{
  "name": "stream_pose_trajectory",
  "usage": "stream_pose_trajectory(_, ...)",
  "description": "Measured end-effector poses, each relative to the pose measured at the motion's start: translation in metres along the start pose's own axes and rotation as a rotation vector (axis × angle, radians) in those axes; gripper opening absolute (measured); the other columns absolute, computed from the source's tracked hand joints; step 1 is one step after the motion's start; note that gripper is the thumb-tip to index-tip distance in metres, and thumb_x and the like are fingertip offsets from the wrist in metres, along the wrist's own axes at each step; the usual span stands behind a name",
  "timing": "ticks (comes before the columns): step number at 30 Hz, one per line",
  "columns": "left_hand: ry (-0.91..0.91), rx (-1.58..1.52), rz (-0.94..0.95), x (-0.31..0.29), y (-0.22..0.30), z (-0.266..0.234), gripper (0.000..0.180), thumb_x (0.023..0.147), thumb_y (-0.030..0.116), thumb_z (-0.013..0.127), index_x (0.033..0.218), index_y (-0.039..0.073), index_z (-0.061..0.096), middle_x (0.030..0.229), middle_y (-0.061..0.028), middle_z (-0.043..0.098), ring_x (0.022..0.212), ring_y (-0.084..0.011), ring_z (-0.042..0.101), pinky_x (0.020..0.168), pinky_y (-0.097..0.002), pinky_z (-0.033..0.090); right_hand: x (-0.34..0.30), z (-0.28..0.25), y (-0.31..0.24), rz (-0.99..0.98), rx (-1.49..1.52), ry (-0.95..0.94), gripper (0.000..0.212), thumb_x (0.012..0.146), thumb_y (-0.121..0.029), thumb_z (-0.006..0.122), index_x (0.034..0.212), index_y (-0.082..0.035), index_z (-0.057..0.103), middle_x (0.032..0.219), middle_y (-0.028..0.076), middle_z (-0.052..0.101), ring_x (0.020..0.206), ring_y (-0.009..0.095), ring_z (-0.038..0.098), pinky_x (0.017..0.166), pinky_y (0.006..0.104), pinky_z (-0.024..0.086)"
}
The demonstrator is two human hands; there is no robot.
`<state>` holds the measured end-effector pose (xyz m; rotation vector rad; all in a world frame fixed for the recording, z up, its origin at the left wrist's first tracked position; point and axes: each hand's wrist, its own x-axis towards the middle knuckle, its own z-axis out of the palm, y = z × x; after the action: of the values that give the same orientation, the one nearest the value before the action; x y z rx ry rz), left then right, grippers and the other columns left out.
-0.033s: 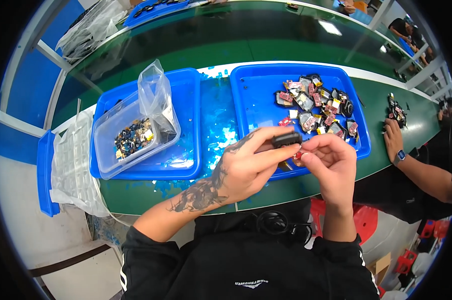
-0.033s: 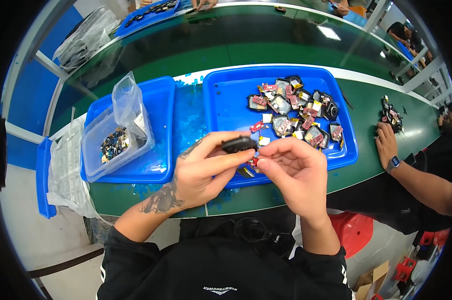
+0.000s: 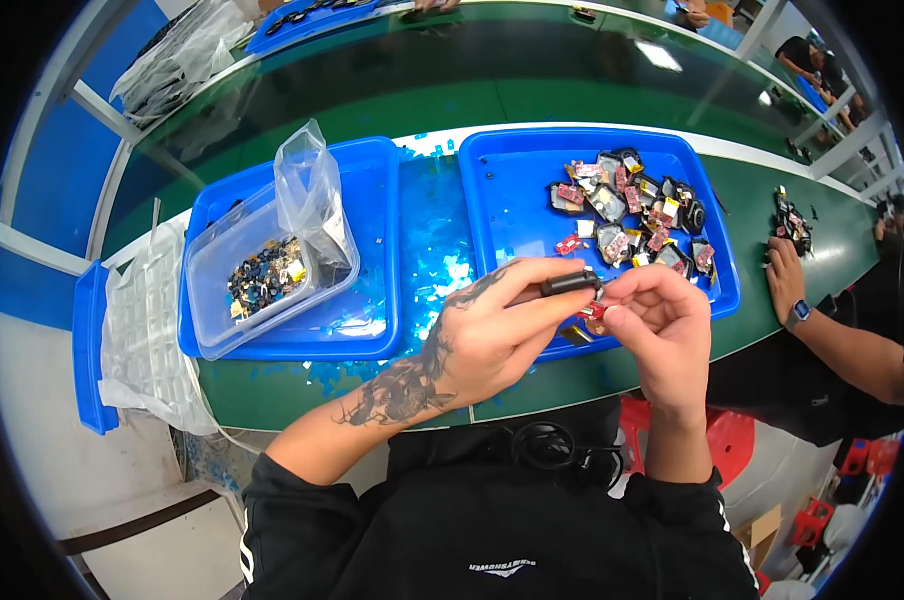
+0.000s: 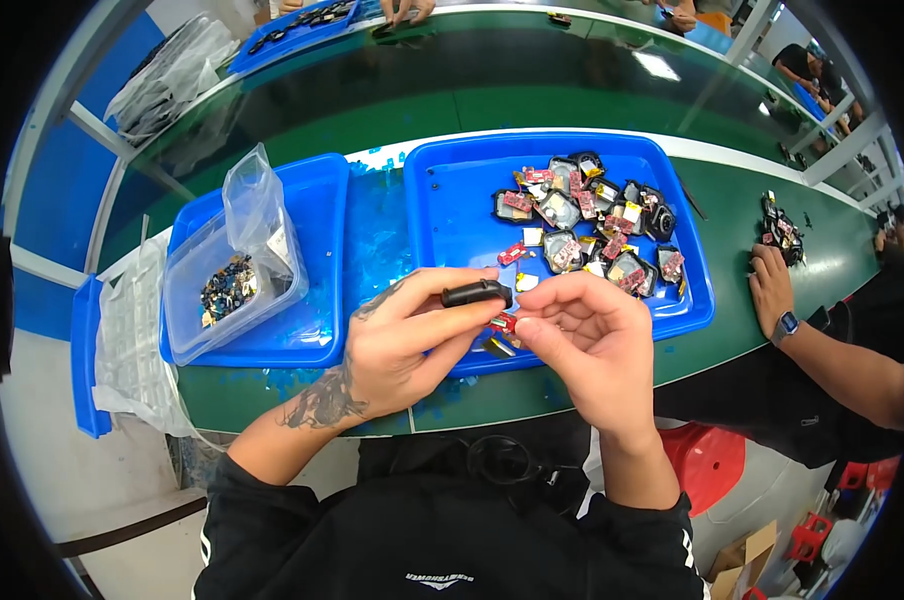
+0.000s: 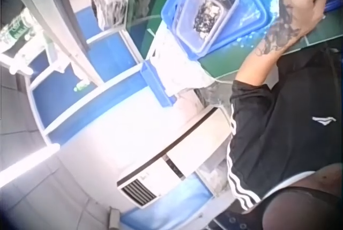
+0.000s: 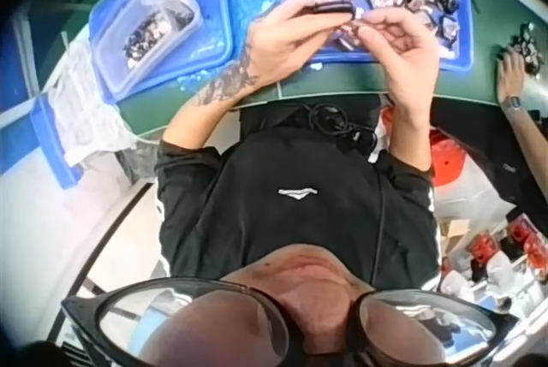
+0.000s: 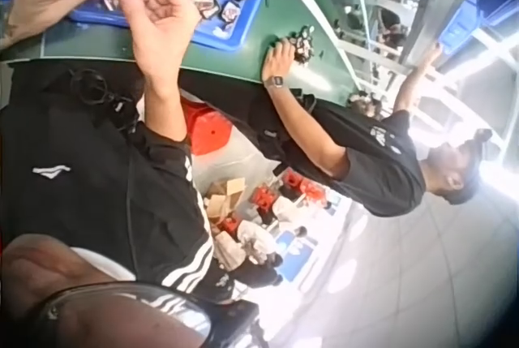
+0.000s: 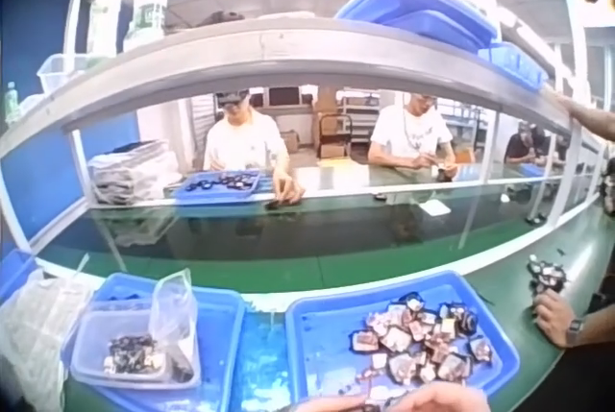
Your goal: Assembling internal components of smartwatches at a factory workbench.
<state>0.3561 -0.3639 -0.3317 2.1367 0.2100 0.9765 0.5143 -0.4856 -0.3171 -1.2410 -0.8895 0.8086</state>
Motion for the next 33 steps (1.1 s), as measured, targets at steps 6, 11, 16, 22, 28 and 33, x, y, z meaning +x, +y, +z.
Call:
stream_pose_trajectory(6, 0.055, 0.139, 0.146, -0.003, -0.007, 0.004, 0.027, 0.075, -0.007, 0.072, 0.101, 0.000, 0.071, 0.108, -0.0151, 0.066, 0.089, -0.0236, 0.068, 0.072, -0.0293, 0.056, 0.002, -0.003, 0.000, 0.174, 0.177, -0.022, 0.025, 0.082, 0.005, 0.068, 0.106, 0.005, 0.059, 0.090, 0.008, 0.065, 0.083, 0.012, 0.064, 0.073, 0.0256, 0.057)
stream_pose_trajectory(11, 0.027, 0.214, 0.182, -0.003, -0.005, 0.004, 0.024, 0.076, -0.006, 0.072, 0.099, 0.000, 0.071, 0.107, -0.0149, 0.066, 0.088, -0.0231, 0.069, 0.073, -0.0286, 0.057, 0.004, -0.007, 0.000, 0.155, 0.120, -0.029, 0.031, 0.081, 0.005, 0.069, 0.109, 0.004, 0.057, 0.089, 0.008, 0.064, 0.083, 0.011, 0.063, 0.075, 0.0231, 0.056)
stream_pose_trajectory(16, -0.076, -0.704, -0.579, -0.007, -0.002, 0.007, 0.014, 0.089, 0.002, 0.065, 0.100, -0.007, 0.067, 0.103, -0.0146, 0.066, 0.091, -0.0214, 0.068, 0.075, -0.0309, 0.060, 0.002, -0.004, -0.004, 0.047, 0.027, -0.035, 0.033, 0.081, 0.007, 0.069, 0.111, 0.004, 0.056, 0.091, 0.008, 0.063, 0.087, 0.011, 0.062, 0.075, 0.0234, 0.054)
stream_pose_trajectory(22, -0.090, -0.991, -0.819, -0.004, 0.003, 0.008, 0.019, 0.093, 0.006, 0.061, 0.104, -0.010, 0.063, 0.096, -0.0132, 0.065, 0.086, -0.0221, 0.070, 0.074, -0.0296, 0.060, -0.005, -0.002, -0.004, -0.081, -0.101, -0.014, 0.034, 0.080, 0.009, 0.068, 0.112, 0.004, 0.056, 0.093, 0.008, 0.063, 0.090, 0.012, 0.063, 0.077, 0.0247, 0.053)
stream_pose_trajectory(28, -0.025, -0.840, -0.705, -0.006, 0.003, 0.012, 0.016, 0.092, 0.003, 0.061, 0.101, -0.010, 0.064, 0.096, -0.0129, 0.063, 0.087, -0.0217, 0.069, 0.074, -0.0303, 0.060, -0.004, -0.002, -0.001, -0.105, -0.148, -0.001, 0.040, 0.078, 0.010, 0.069, 0.115, 0.004, 0.056, 0.094, 0.008, 0.064, 0.090, 0.012, 0.063, 0.075, 0.0234, 0.053)
stream_pose_trajectory(33, -0.010, -0.841, -0.740, -0.005, 0.003, 0.011, 0.016, 0.092, 0.002, 0.061, 0.102, -0.010, 0.064, 0.096, -0.0124, 0.063, 0.088, -0.0216, 0.069, 0.075, -0.0296, 0.060, -0.004, 0.000, -0.010, 0.018, -0.200, 0.029, 0.046, 0.076, 0.009, 0.071, 0.119, 0.002, 0.056, 0.094, 0.008, 0.065, 0.087, 0.011, 0.064, 0.071, 0.0218, 0.054)
